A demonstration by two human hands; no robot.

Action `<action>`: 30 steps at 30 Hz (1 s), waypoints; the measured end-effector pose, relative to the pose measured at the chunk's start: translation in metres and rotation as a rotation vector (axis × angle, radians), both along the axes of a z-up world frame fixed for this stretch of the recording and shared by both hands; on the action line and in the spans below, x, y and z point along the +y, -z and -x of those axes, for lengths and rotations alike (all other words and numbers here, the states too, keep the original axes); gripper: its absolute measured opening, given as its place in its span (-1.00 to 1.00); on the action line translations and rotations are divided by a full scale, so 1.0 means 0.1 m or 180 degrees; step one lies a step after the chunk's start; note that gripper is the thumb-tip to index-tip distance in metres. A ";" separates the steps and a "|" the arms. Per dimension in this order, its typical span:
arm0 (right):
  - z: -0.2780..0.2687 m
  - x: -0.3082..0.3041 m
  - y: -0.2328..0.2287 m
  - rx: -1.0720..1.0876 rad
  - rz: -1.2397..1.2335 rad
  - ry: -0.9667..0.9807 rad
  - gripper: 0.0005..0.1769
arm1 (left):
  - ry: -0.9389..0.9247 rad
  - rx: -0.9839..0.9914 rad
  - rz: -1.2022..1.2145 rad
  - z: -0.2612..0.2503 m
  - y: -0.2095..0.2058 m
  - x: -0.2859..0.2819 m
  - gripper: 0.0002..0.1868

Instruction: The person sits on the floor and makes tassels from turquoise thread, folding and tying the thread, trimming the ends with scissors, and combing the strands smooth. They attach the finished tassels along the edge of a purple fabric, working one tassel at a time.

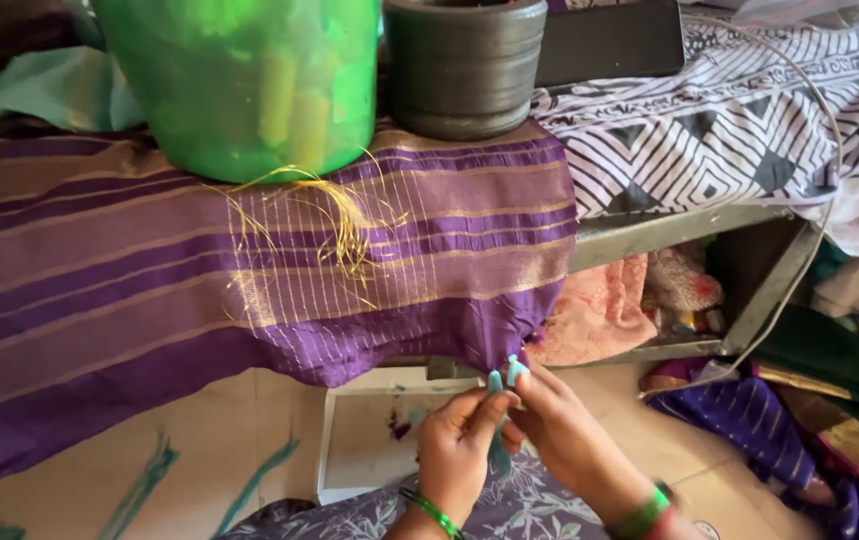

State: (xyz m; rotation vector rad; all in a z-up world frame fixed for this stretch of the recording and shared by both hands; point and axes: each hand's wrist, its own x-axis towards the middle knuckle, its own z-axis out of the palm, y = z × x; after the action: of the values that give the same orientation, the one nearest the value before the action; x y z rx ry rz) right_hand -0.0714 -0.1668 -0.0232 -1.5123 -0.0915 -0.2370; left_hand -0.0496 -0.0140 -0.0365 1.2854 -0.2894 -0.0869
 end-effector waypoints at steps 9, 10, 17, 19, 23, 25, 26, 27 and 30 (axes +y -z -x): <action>-0.35 0.25 0.26 0.0423 -0.0595 0.0549 -0.79 | -0.0568 -0.1379 -0.0873 -0.18 -0.09 0.21 -0.66; -0.39 0.20 0.46 0.0545 -0.0289 0.0844 -0.72 | -0.0960 -0.1773 -0.1045 -0.22 -0.14 0.20 -0.64; -0.21 0.15 0.57 -0.0533 0.0527 0.0916 -0.69 | 0.0011 0.0668 -0.0272 -0.31 -0.06 -0.08 -0.68; -0.21 0.24 0.13 0.0008 -0.0223 0.0718 -0.67 | -0.0287 0.0150 -0.0376 -0.26 -0.05 -0.10 -0.74; -0.39 0.18 -0.03 0.0595 -0.2374 -0.0501 -0.59 | -0.1037 -0.1145 -0.0505 -0.20 0.10 -0.12 -0.84; -0.36 0.21 -0.11 0.0670 -0.2057 -0.0393 -0.67 | -0.1136 -0.1298 -0.0715 -0.18 0.11 -0.06 -0.83; -0.37 0.25 -0.17 0.0732 -0.1743 -0.0285 -0.75 | -0.1232 -0.1458 -0.0928 -0.18 0.09 -0.01 -0.81; -0.39 0.22 -0.02 0.0698 -0.1739 -0.0329 -0.75 | -0.1271 -0.1498 -0.0929 -0.20 0.03 0.03 -0.81; -0.43 0.19 0.36 0.0487 -0.1383 0.0103 -0.75 | -0.1199 -0.1774 -0.1161 -0.22 -0.21 0.14 -0.75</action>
State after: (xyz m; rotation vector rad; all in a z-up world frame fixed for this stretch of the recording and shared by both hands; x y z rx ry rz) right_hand -0.0284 -0.1483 -0.0588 -1.0949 0.1020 -0.1537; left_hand -0.0273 0.0003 -0.0158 1.6944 -0.5163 0.5712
